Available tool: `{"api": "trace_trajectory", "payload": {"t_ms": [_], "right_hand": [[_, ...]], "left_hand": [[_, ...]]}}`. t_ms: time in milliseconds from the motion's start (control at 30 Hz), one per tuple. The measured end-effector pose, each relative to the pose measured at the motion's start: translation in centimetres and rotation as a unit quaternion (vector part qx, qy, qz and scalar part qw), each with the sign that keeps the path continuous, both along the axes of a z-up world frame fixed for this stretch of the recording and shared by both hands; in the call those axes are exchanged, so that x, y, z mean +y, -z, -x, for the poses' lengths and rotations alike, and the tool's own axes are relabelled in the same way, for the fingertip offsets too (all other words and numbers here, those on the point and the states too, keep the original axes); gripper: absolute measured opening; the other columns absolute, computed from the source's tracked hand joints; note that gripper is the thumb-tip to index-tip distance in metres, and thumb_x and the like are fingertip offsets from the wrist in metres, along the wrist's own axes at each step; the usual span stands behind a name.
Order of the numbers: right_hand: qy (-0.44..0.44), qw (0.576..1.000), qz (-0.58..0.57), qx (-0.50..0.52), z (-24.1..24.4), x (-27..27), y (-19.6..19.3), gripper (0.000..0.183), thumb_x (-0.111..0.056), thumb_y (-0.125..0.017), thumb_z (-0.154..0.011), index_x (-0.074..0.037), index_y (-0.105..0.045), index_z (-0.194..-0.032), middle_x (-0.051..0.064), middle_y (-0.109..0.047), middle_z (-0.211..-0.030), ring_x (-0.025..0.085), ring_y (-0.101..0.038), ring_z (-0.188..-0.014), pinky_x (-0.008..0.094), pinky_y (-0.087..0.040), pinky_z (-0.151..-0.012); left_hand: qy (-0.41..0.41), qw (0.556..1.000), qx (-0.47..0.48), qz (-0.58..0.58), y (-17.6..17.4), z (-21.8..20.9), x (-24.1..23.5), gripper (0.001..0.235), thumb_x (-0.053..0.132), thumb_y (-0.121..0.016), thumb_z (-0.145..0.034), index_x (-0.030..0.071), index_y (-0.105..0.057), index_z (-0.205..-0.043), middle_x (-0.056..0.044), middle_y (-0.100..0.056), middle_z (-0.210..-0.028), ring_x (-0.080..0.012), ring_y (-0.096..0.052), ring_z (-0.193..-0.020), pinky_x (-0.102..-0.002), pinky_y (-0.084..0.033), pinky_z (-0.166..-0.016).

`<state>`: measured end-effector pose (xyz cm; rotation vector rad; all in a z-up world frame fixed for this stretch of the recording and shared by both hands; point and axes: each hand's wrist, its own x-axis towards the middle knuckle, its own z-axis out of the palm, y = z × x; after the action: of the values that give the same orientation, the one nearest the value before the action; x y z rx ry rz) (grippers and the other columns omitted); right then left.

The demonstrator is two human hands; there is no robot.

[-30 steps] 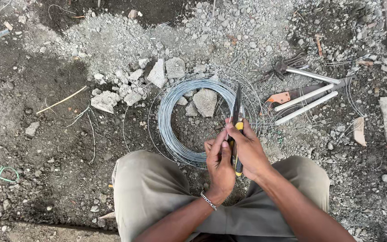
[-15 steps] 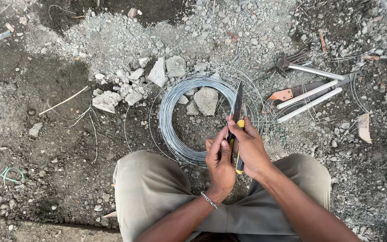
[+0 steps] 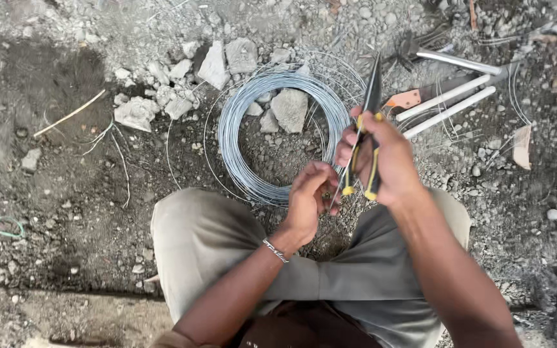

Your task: The person uncoils wire from a roll and cuts wire segments using pliers.

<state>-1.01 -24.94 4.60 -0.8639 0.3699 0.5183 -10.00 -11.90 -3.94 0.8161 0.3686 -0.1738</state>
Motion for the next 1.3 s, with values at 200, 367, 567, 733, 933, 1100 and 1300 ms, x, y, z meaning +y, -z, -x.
{"api": "trace_trajectory", "payload": {"t_ms": [200,367,567,733,933,1100,1300], "right_hand": [[-0.001,0.992,-0.117,-0.037,-1.3,-2.8,-0.9,0.023,-0.027,-0.046,-0.110,-0.008,-0.054,-0.117,0.003,-0.049,-0.081,0.017,-0.047,-0.073,0.033,-0.041,-0.067],[-0.019,0.982,-0.186,-0.021,-1.5,-3.1,-0.8,0.024,-0.027,-0.048,-0.111,-0.006,-0.056,-0.118,0.003,-0.048,-0.083,0.017,-0.047,-0.074,0.032,-0.040,-0.067],[0.023,0.999,-0.019,-0.036,-1.9,-3.0,-1.1,0.023,-0.027,-0.045,-0.103,-0.011,-0.056,-0.115,0.014,-0.067,-0.102,0.022,-0.060,-0.082,0.036,-0.049,-0.074],[-0.054,0.984,-0.139,-0.102,-0.6,-3.0,0.1,0.020,-0.009,-0.056,-0.097,-0.009,-0.059,-0.117,0.027,-0.069,-0.120,0.018,-0.054,-0.076,0.033,-0.046,-0.073],[-0.049,0.930,-0.333,-0.147,0.4,-1.9,2.7,0.022,0.008,-0.062,-0.098,-0.006,-0.057,-0.115,0.019,-0.070,-0.118,0.012,-0.053,-0.076,0.030,-0.044,-0.080],[-0.100,0.925,-0.282,-0.234,0.0,-0.7,2.6,0.029,0.012,-0.065,-0.091,-0.009,-0.055,-0.109,0.019,-0.062,-0.139,0.014,-0.054,-0.072,0.032,-0.045,-0.073],[-0.211,0.966,-0.107,-0.103,1.5,0.8,1.1,0.031,0.007,-0.069,-0.079,-0.008,-0.056,-0.103,0.037,-0.056,-0.147,0.012,-0.058,-0.068,0.030,-0.049,-0.059]], "left_hand": [[0.238,0.955,-0.071,0.163,-0.2,-0.3,0.4,0.022,0.021,-0.054,-0.111,0.000,-0.061,-0.115,-0.010,-0.067,-0.103,-0.0130,-0.058,-0.076,-0.026,-0.044,-0.056],[0.258,0.928,-0.088,0.253,-1.3,-0.7,0.1,0.020,0.024,-0.052,-0.109,0.005,-0.058,-0.113,-0.006,-0.065,-0.104,-0.0119,-0.056,-0.075,-0.026,-0.040,-0.056],[0.236,0.907,-0.114,0.330,-2.2,-1.0,1.2,0.009,0.020,-0.052,-0.111,0.011,-0.053,-0.112,0.003,-0.047,-0.098,-0.0038,-0.033,-0.068,-0.017,-0.028,-0.054],[0.219,0.899,-0.100,0.365,-2.2,-1.7,1.9,0.014,0.021,-0.052,-0.115,0.010,-0.051,-0.107,0.002,-0.046,-0.098,-0.0031,-0.036,-0.069,-0.016,-0.025,-0.050],[0.147,0.877,-0.107,0.445,-1.8,-2.5,2.0,0.009,0.016,-0.051,-0.110,0.007,-0.053,-0.110,0.002,-0.046,-0.095,-0.0048,-0.047,-0.080,-0.016,-0.033,-0.049],[0.032,0.880,-0.143,0.452,-2.1,-4.9,3.5,0.006,0.010,-0.051,-0.109,0.005,-0.055,-0.107,-0.003,-0.051,-0.099,-0.0120,-0.052,-0.085,-0.023,-0.047,-0.064],[-0.104,0.903,-0.210,0.360,-6.0,-10.3,10.0,0.013,0.006,-0.050,-0.102,0.003,-0.054,-0.090,-0.015,-0.062,-0.123,-0.0337,-0.058,-0.126,-0.046,-0.052,-0.105]]}}
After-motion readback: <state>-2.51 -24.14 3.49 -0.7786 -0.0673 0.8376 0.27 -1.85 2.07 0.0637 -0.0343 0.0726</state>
